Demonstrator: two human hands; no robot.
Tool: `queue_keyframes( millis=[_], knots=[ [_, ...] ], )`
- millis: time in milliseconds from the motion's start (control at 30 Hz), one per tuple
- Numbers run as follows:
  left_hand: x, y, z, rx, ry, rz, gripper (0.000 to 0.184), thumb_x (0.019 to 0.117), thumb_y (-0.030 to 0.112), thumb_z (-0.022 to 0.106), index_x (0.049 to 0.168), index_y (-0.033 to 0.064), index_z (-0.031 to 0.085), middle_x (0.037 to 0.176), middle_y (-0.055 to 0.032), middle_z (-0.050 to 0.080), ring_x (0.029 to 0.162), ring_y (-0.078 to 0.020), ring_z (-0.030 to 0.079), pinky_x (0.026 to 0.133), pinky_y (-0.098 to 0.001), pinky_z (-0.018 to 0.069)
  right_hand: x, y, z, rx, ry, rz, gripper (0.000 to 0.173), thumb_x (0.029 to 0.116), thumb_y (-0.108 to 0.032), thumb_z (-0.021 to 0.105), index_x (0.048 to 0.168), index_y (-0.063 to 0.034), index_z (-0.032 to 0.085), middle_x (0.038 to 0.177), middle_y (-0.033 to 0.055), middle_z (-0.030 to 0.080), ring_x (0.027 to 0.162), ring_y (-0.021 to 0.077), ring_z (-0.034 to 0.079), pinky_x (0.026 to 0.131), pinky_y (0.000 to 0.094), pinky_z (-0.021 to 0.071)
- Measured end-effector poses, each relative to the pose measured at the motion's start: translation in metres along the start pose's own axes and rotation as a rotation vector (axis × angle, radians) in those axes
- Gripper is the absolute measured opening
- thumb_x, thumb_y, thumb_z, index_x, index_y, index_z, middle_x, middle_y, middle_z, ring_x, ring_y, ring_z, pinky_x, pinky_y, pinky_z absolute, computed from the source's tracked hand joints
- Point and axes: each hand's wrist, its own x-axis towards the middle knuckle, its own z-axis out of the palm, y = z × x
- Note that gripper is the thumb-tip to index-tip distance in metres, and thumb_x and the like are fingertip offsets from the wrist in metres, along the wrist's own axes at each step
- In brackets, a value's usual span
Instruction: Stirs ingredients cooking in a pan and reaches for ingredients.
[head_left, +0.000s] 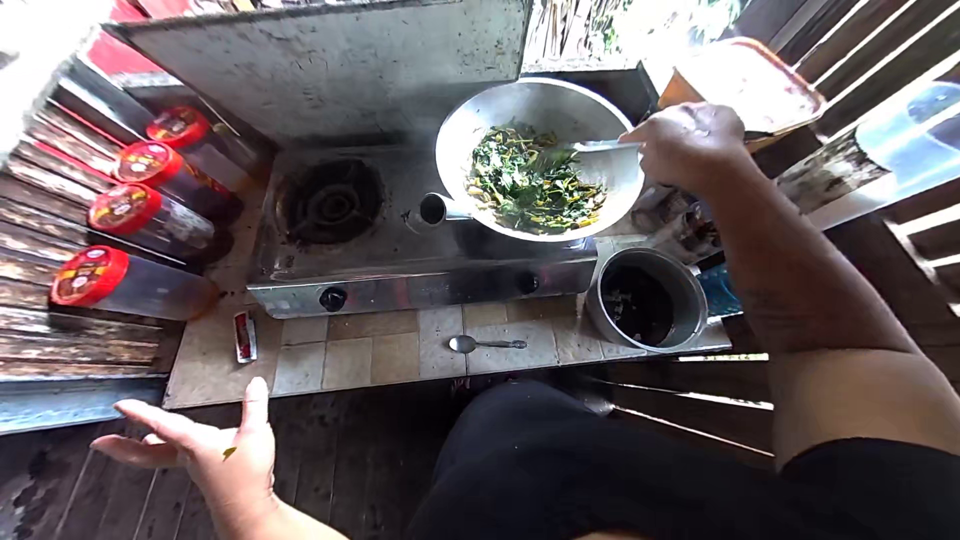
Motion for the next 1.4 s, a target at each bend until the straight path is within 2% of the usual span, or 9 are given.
queue_keyframes(
  millis=[67,167,333,467,667,800,933,1067,1400],
  knots=[
    [-0.004,-0.001,-0.003,-0.007,0.013,-0.016,0.108,0.0867,0.04,0.076,0.163,-0.0002,0.011,0.167,-0.0325,-0.005,0.157,-0.0406,0.005,0.127,-0.0429,0.0147,0.028,-0.009,-0.009,-0.006,-0.023,0.15,0.025,0.0945,-0.016,0.064,0.113,0.0005,0.071,0.119,0.0319,0.066,0.118,0.0526,0.06,0.087,0.0751,0.0438],
    [-0.012,-0.003,-0.007,-0.022,0.016,-0.055,0.108,0.0876,0.037,0.076,0.164,0.0005,0.009,0.167,-0.0324,-0.008,0.157,-0.0416,0.002,0.128,-0.0436,0.0126,0.073,-0.032,-0.02,0.067,-0.069,0.229,0.041,0.0962,-0.015,0.065,0.123,0.0154,0.059,0.134,0.038,0.055,0.133,0.0545,0.049,0.102,0.0756,0.0355],
    [-0.023,-0.008,-0.014,0.003,0.031,-0.088,0.108,0.0888,0.036,0.075,0.162,-0.0046,0.007,0.165,-0.0356,-0.009,0.156,-0.0451,0.001,0.128,-0.0432,0.0108,0.121,-0.084,-0.032,0.089,-0.076,-0.015,0.038,0.0991,-0.012,0.061,0.124,0.0168,0.059,0.138,0.0368,0.054,0.135,0.0514,0.048,0.107,0.0706,0.0373],
    [-0.024,-0.011,-0.013,0.003,0.044,-0.101,0.108,0.0899,0.034,0.075,0.162,-0.0048,0.005,0.165,-0.0347,-0.009,0.157,-0.0423,0.001,0.128,-0.0398,0.0126,0.069,-0.129,-0.052,-0.13,-0.053,-0.236,0.025,0.0976,-0.006,0.061,0.116,0.0107,0.067,0.13,0.0322,0.061,0.129,0.0488,0.053,0.104,0.0686,0.0385],
    [-0.012,-0.007,0.005,-0.02,-0.013,-0.08,0.107,0.0893,0.036,0.075,0.163,-0.0028,0.007,0.166,-0.0336,-0.009,0.157,-0.0421,0.001,0.128,-0.0422,0.0119,0.029,-0.066,-0.042,-0.199,0.093,-0.641,0.023,0.1038,-0.008,0.054,0.114,-0.0045,0.074,0.115,0.0228,0.069,0.115,0.044,0.063,0.103,0.0645,0.0411],
    [-0.001,0.002,0.016,-0.023,-0.043,-0.042,0.109,0.0881,0.039,0.075,0.163,-0.0014,0.007,0.166,-0.0339,-0.008,0.157,-0.0424,0.003,0.128,-0.0433,0.0123,0.01,-0.011,-0.06,-0.184,0.124,-0.442,0.033,0.1033,-0.005,0.054,0.126,-0.0162,0.074,0.122,0.023,0.067,0.118,0.0455,0.061,0.106,0.0674,0.0379],
    [0.002,0.007,0.022,-0.051,-0.05,-0.03,0.111,0.0861,0.039,0.077,0.163,-0.0006,0.008,0.167,-0.0327,-0.007,0.157,-0.0395,0.001,0.128,-0.0416,0.0122,-0.012,0.045,-0.081,-0.187,0.05,-0.201,0.031,0.1024,-0.01,0.058,0.121,-0.0273,0.077,0.112,0.0205,0.072,0.108,0.0475,0.065,0.088,0.0737,0.0462],
    [0.002,0.001,0.022,-0.025,-0.042,-0.057,0.11,0.0876,0.036,0.077,0.163,-0.002,0.007,0.166,-0.0344,-0.009,0.157,-0.0421,0.002,0.127,-0.0417,0.0143,-0.023,0.051,-0.057,-0.137,-0.151,-0.06,0.031,0.0978,-0.006,0.064,0.117,-0.0238,0.079,0.102,0.0239,0.073,0.1,0.0495,0.065,0.081,0.074,0.0453],
    [0.013,0.001,0.023,-0.001,-0.045,-0.032,0.11,0.0865,0.036,0.078,0.162,-0.0034,0.009,0.165,-0.0363,-0.007,0.156,-0.0442,0.003,0.127,-0.0426,0.0143,0.008,0.042,-0.037,-0.004,0.001,0.072,0.033,0.1017,-0.012,0.055,0.129,-0.0178,0.073,0.124,0.0291,0.067,0.121,0.0544,0.058,0.091,0.0769,0.0425]
  ],
)
